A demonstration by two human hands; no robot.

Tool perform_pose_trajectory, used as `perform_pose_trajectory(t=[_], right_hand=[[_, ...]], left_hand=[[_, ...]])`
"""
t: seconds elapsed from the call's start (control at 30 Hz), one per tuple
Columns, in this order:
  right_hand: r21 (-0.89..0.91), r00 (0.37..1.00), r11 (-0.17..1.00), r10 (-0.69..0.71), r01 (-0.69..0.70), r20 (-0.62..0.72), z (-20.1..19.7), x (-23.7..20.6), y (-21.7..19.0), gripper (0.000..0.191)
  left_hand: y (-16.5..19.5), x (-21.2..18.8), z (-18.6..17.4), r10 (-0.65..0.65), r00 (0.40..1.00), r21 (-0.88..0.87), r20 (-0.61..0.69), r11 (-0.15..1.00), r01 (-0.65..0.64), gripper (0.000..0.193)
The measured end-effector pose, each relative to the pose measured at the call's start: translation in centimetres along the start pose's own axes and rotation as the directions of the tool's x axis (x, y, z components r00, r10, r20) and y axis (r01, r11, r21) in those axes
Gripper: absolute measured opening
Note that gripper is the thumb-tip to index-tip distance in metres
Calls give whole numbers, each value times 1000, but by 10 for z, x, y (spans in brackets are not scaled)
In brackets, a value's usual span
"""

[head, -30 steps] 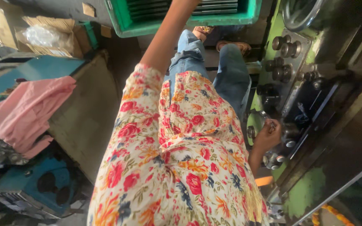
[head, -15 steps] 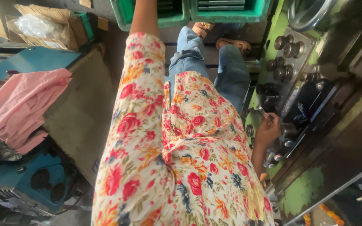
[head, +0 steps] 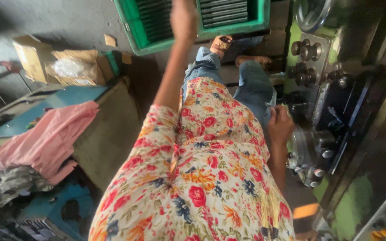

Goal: The person repeatedly picks small metal rods from a green bin, places them into a press machine, and operates the lever to process them. The processed rods are then placed back into the bin. The task is performed continuously throughout the clip.

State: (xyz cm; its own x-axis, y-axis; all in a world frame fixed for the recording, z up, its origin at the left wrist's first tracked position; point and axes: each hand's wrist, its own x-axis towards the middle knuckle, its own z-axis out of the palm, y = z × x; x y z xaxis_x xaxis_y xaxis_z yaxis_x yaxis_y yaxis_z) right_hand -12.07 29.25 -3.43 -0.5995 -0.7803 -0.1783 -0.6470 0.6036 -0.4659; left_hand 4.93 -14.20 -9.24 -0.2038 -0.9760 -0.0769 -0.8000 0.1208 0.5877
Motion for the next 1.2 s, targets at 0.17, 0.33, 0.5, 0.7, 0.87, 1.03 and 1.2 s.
perform_pose_trajectory(t=[0.17, 0.33, 0.5, 0.7, 0.87, 1.03, 1.2], right_hand=[[249, 956, 967, 127, -59, -266, -12, 67, -17, 18], [597, 719, 797, 364, 88, -592, -52, 111, -19, 22], [411, 687, 909, 257, 66, -679, -83, 94, -34, 21], [-23, 844, 999, -43, 36, -535, -120, 65, -50, 14], [185, 732, 979, 62, 88, -678, -122, 64, -52, 14], [738, 687, 674, 537, 0, -490, -87, 60, -57, 17], [888, 902, -453, 410, 76, 132, -69, 40, -42, 27]], left_hand=[[140, -52, 44, 325, 798, -267, 507, 940, -214, 23], [225, -124, 56, 766, 472, -691, 436, 621, -369, 40], [245, -150, 66, 821, 339, -828, 459, 534, -171, 35], [239, -155, 82, 623, 33, -579, 782, 706, 407, 30], [244, -175, 74, 562, 250, -604, 789, 634, 483, 21], [260, -182, 34, 825, 394, -882, 405, 467, -71, 30], [278, -174, -13, 957, 156, -685, 245, 285, -671, 36]])
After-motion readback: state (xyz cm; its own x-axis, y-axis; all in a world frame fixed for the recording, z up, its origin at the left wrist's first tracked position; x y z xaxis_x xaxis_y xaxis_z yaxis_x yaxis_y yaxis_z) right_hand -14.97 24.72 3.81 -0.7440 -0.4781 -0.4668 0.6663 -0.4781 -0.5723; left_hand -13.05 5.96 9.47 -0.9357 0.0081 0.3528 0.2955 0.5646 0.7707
